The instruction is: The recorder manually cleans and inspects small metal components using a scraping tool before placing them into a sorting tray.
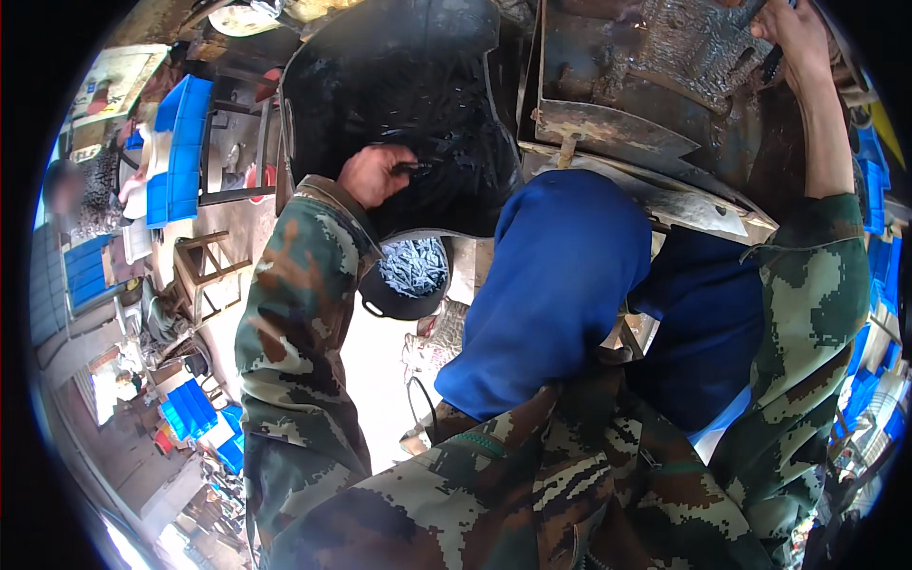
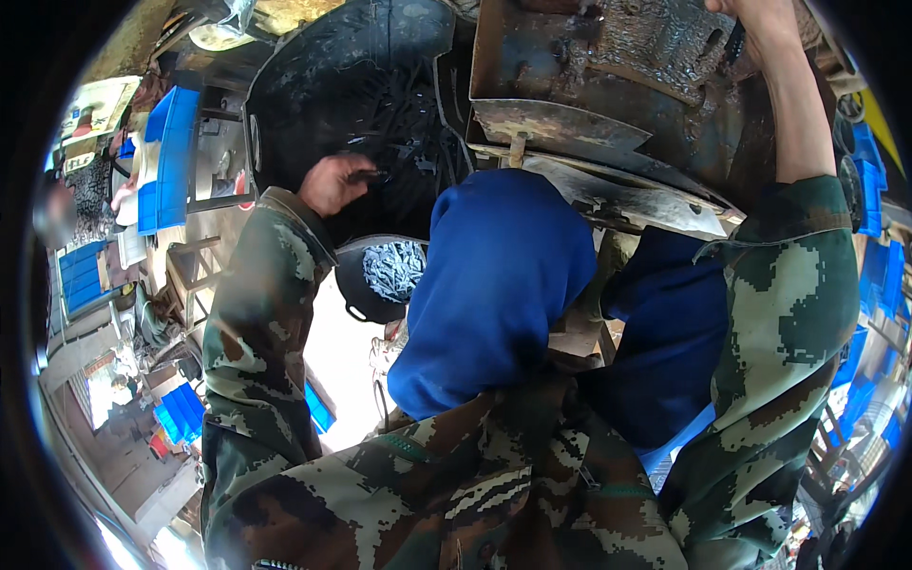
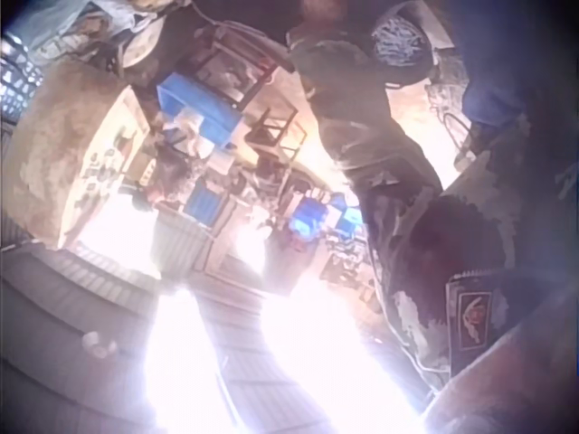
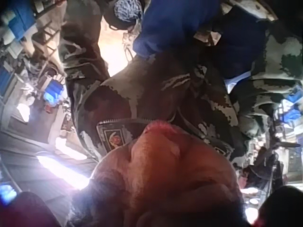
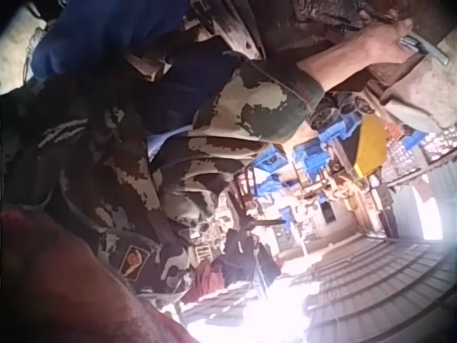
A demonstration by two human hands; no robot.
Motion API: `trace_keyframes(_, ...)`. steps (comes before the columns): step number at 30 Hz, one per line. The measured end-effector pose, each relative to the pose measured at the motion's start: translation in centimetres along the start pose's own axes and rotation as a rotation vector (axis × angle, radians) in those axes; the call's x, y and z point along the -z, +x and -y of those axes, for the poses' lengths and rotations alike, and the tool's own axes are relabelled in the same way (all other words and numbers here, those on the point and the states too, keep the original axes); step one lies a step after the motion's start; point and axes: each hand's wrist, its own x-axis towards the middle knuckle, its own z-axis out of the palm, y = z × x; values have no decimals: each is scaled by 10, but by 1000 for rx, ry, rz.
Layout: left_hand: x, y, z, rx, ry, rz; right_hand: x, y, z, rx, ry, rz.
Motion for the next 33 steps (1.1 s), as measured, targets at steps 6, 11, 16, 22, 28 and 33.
trace_keyframes(6,-13,-8,-4,-4,182,158,-3,0,10,-5,81,47)
trace_keyframes(11,-15,-5,-10,-51,245,112,0,-1,11,-15,72,42)
trace_keyframes(16,-24,-7,-9,-133,239,72,-3,-6,13,-31,68,54)
trace_keyframes(22,-29,6,-16,-139,304,69,1,2,0,13,-3,8)
trace_keyframes(28,-31,7,-18,-104,310,45,-1,0,-4,70,-8,11)
trace_keyframes(33,-33,5,-9,-180,313,34,0,3,-2,17,-37,17)
